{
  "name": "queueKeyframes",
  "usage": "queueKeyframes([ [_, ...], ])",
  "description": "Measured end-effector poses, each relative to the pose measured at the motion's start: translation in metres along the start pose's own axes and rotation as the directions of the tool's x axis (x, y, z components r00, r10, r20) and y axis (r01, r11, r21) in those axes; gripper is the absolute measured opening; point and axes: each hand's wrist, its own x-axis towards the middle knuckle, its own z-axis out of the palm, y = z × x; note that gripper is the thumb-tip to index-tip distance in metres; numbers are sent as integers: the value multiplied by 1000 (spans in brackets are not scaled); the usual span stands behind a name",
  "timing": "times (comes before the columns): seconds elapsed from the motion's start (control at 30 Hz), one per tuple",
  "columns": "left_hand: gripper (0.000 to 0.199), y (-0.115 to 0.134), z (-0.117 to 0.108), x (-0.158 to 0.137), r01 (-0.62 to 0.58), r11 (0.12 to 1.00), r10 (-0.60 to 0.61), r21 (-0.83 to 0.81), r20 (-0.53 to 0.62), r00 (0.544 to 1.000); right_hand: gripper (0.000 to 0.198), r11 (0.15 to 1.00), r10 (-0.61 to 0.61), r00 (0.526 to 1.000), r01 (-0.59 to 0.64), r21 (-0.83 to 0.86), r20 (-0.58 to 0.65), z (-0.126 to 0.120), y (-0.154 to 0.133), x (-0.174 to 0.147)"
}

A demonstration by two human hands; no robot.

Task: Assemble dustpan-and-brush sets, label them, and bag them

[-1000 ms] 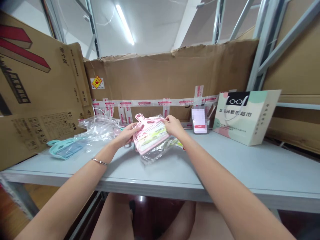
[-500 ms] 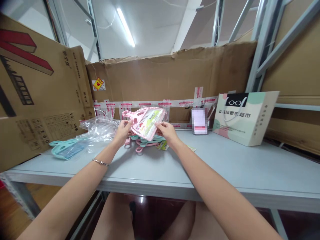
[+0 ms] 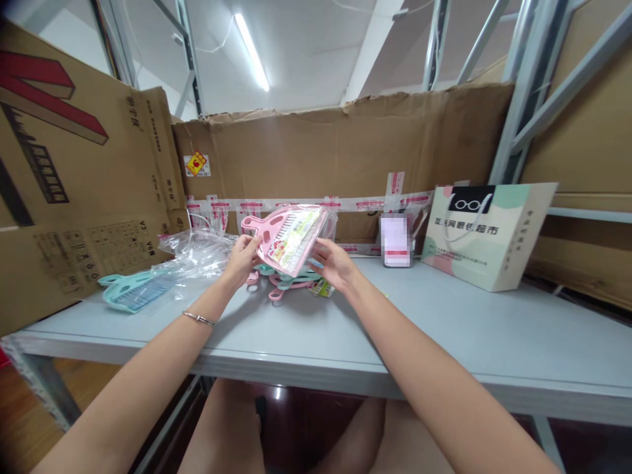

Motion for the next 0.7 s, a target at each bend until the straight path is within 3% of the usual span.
queueKeyframes([
  [0.1,29,0,0,-1,5,1000,-5,10,-5,1000,23,995,-98,995,98,-37,-8,-4,0,5],
  [0.2,29,0,2,-3,-19,1000,19,9,-4,1000,37,910,-285,947,220,-351,-148,-9,5,10],
  [0.27,27,0,5,-5,-30,999,29,24,10,1000,44,712,-532,825,314,-628,-190,-12,7,11],
  [0.33,26,-1,7,-7,-41,998,40,41,6,999,47,433,-777,619,389,-813,-118,-14,6,9],
  [0.37,26,-1,8,-7,-50,998,50,44,-8,999,44,320,-848,526,403,-858,-69,-14,5,7],
  [0.4,25,-2,8,-7,-59,997,60,43,-24,998,38,249,-881,473,405,-880,-32,-14,3,5],
  [0.43,25,-2,8,-7,-66,997,67,39,-39,997,30,232,-879,477,405,-884,-11,-13,2,4],
  [0.47,25,-2,7,-7,-71,997,73,34,-50,996,22,268,-843,538,412,-871,-5,-13,1,4],
  [0.57,28,-2,6,-7,-77,996,79,33,-42,996,26,597,-578,815,385,-704,-44,-9,2,6],
  [0.6,30,-2,5,-7,-81,996,82,36,-31,996,29,710,-475,878,347,-613,-54,-8,4,8],
  [0.63,32,-2,5,-7,-85,996,85,38,-14,996,29,799,-391,918,304,-518,-63,-7,6,9],
  [0.7,36,-2,6,-7,-82,996,80,39,49,996,27,901,-280,955,226,-370,-99,-5,9,12],
])
